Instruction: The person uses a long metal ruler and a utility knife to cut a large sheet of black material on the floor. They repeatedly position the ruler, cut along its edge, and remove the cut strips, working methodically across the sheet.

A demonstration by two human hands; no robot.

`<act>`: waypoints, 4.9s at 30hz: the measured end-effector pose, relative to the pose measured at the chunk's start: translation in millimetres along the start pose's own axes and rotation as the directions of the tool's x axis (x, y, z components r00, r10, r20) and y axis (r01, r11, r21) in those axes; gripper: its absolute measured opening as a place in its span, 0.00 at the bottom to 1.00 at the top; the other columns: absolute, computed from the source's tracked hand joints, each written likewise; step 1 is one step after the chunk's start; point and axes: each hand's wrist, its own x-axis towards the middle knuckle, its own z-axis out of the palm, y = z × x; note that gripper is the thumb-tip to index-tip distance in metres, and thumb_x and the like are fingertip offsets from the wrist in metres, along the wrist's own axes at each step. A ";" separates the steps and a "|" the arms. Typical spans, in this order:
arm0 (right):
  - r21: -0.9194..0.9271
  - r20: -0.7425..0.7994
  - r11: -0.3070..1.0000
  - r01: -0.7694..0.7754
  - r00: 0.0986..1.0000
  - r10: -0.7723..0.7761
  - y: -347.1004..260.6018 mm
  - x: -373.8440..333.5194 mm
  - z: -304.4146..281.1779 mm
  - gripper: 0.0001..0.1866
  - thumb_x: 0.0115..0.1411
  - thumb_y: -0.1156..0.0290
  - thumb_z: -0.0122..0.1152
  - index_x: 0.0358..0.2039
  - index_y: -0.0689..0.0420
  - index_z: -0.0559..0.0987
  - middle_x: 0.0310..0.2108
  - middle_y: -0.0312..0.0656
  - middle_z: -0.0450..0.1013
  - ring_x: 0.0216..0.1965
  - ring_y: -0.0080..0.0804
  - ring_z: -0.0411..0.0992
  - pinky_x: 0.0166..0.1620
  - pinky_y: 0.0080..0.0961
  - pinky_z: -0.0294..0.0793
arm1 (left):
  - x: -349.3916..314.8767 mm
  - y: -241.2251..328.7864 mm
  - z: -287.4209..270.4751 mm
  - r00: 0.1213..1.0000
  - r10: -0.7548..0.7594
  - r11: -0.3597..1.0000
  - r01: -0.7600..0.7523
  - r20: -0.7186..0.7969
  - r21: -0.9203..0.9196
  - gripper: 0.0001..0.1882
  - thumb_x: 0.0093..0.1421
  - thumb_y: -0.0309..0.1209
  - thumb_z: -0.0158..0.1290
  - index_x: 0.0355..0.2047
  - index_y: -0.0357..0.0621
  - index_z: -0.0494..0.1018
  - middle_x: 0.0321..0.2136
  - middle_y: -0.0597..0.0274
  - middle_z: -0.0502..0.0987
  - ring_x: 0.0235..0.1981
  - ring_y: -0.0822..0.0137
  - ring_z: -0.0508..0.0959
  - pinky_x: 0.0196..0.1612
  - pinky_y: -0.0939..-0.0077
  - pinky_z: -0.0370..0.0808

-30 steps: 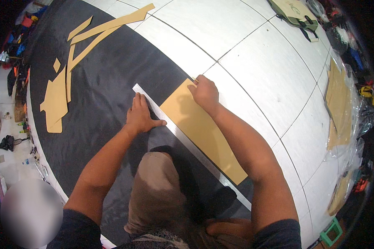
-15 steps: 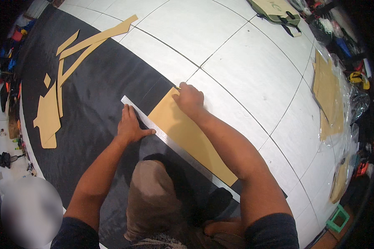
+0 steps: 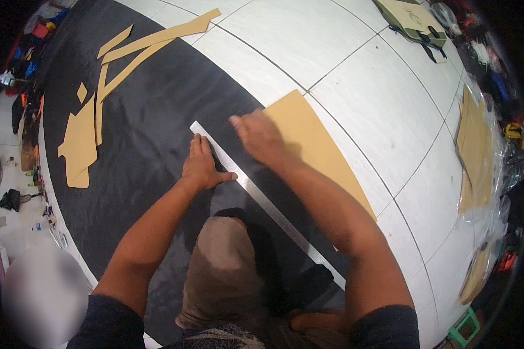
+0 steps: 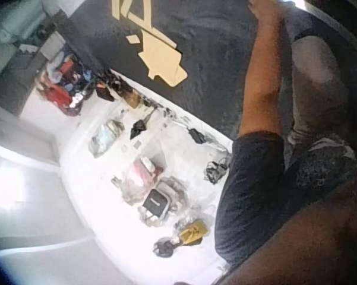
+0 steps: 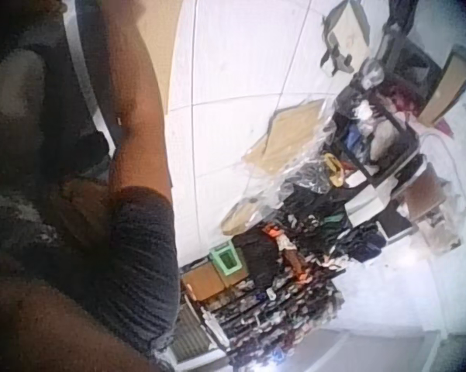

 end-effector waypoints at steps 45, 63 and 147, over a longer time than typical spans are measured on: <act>0.139 -0.263 0.245 -0.960 0.203 0.943 -85.6 -523.2 -187.0 0.14 0.73 0.64 0.50 0.47 0.61 0.78 0.44 0.53 0.78 0.47 0.49 0.78 0.51 0.38 0.75 | 42.6 -35.7 37.7 0.940 0.329 0.939 -0.336 -0.094 -0.072 0.55 0.45 0.54 0.74 0.59 0.25 0.59 0.55 0.36 0.66 0.59 0.42 0.67 0.64 0.49 0.65; 0.669 -0.575 0.078 -0.739 -0.449 0.684 -41.9 -684.0 -211.7 0.16 0.75 0.63 0.44 0.50 0.65 0.68 0.44 0.52 0.76 0.35 0.36 0.82 0.36 0.30 0.84 | 84.4 -71.8 49.1 0.964 0.212 0.967 -0.184 -0.160 0.176 0.70 0.47 0.63 0.69 0.68 0.17 0.44 0.69 0.25 0.46 0.72 0.35 0.48 0.72 0.50 0.52; -0.152 -0.409 0.481 -0.864 0.498 0.765 -156.2 -588.6 -102.2 0.15 0.70 0.65 0.53 0.54 0.56 0.76 0.52 0.54 0.76 0.57 0.56 0.73 0.59 0.46 0.72 | -49.8 -83.7 60.9 0.999 0.047 0.997 -0.048 -0.012 -0.068 0.78 0.35 0.64 0.74 0.72 0.28 0.42 0.69 0.33 0.49 0.72 0.40 0.51 0.71 0.54 0.59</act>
